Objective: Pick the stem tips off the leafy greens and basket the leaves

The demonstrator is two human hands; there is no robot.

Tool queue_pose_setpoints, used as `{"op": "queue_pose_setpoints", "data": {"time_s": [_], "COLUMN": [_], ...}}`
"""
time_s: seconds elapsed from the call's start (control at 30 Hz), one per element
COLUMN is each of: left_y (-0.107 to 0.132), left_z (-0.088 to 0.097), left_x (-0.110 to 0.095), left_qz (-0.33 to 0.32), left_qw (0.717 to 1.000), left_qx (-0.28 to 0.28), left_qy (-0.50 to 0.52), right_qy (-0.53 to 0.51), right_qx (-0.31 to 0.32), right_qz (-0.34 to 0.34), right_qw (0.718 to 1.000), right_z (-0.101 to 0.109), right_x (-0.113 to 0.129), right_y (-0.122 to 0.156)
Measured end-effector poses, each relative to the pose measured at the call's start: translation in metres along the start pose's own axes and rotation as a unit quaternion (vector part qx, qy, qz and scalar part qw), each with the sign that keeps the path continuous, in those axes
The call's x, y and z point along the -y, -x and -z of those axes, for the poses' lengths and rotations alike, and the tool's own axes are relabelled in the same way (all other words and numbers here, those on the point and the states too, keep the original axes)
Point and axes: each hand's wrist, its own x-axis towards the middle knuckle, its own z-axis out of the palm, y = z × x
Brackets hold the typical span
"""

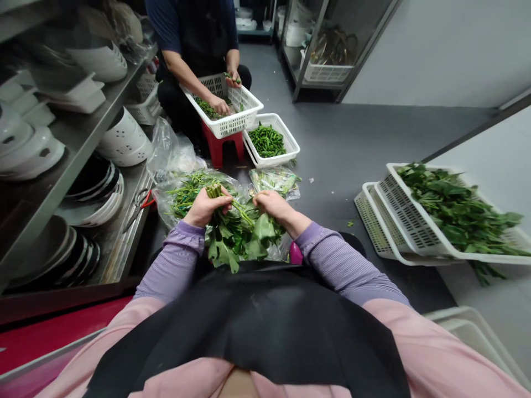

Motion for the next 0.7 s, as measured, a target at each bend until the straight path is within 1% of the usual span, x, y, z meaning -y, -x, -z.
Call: {"op": "queue_pose_setpoints", "data": {"time_s": [0.03, 0.07, 0.1, 0.13, 0.23, 0.27, 0.33, 0.47, 0.53, 0.6, 0.63, 0.67, 0.7], "left_y": [0.000, -0.001, -0.002, -0.003, -0.006, -0.007, -0.007, -0.006, -0.006, -0.007, -0.008, -0.008, -0.008], "left_z": [0.000, 0.001, 0.001, 0.002, 0.002, 0.002, 0.002, 0.001, 0.000, -0.001, -0.001, -0.001, 0.000], "left_x": [0.000, 0.000, 0.001, 0.002, 0.006, 0.006, 0.007, 0.005, 0.006, 0.008, 0.009, 0.011, 0.012], "left_qz": [-0.005, -0.008, -0.007, -0.002, 0.015, 0.016, 0.005, -0.022, -0.028, -0.033, -0.039, -0.048, -0.061], "left_qw": [1.000, 0.999, 0.998, 0.998, 0.996, 0.996, 0.997, 0.997, 0.996, 0.994, 0.993, 0.991, 0.988], "left_qx": [-0.017, -0.035, -0.050, -0.061, -0.073, -0.074, -0.072, -0.066, -0.064, -0.066, -0.070, -0.076, -0.083], "left_qy": [0.009, 0.018, 0.026, 0.031, 0.040, 0.039, 0.020, -0.046, -0.063, -0.080, -0.091, -0.103, -0.119], "right_qy": [-0.017, -0.024, -0.021, -0.010, 0.020, 0.019, -0.001, -0.101, -0.131, -0.109, -0.086, -0.065, -0.048], "right_qx": [-0.033, -0.049, -0.039, -0.008, 0.124, 0.157, 0.192, 0.199, 0.229, 0.265, 0.269, 0.258, 0.231], "right_qz": [-0.010, -0.014, -0.012, -0.004, 0.020, 0.018, -0.005, -0.085, -0.101, -0.091, -0.084, -0.080, -0.076], "right_qw": [0.999, 0.998, 0.999, 1.000, 0.992, 0.987, 0.981, 0.971, 0.959, 0.954, 0.956, 0.961, 0.969], "right_z": [0.002, 0.004, 0.006, 0.007, 0.003, 0.001, -0.005, -0.008, -0.006, -0.005, -0.005, -0.006, -0.007], "right_x": [-0.003, -0.005, -0.006, -0.005, 0.001, 0.004, 0.006, 0.002, 0.001, 0.003, 0.005, 0.007, 0.009], "right_y": [-0.001, -0.001, 0.000, 0.001, 0.007, 0.009, 0.009, 0.006, 0.006, 0.006, 0.007, 0.008, 0.009]}}
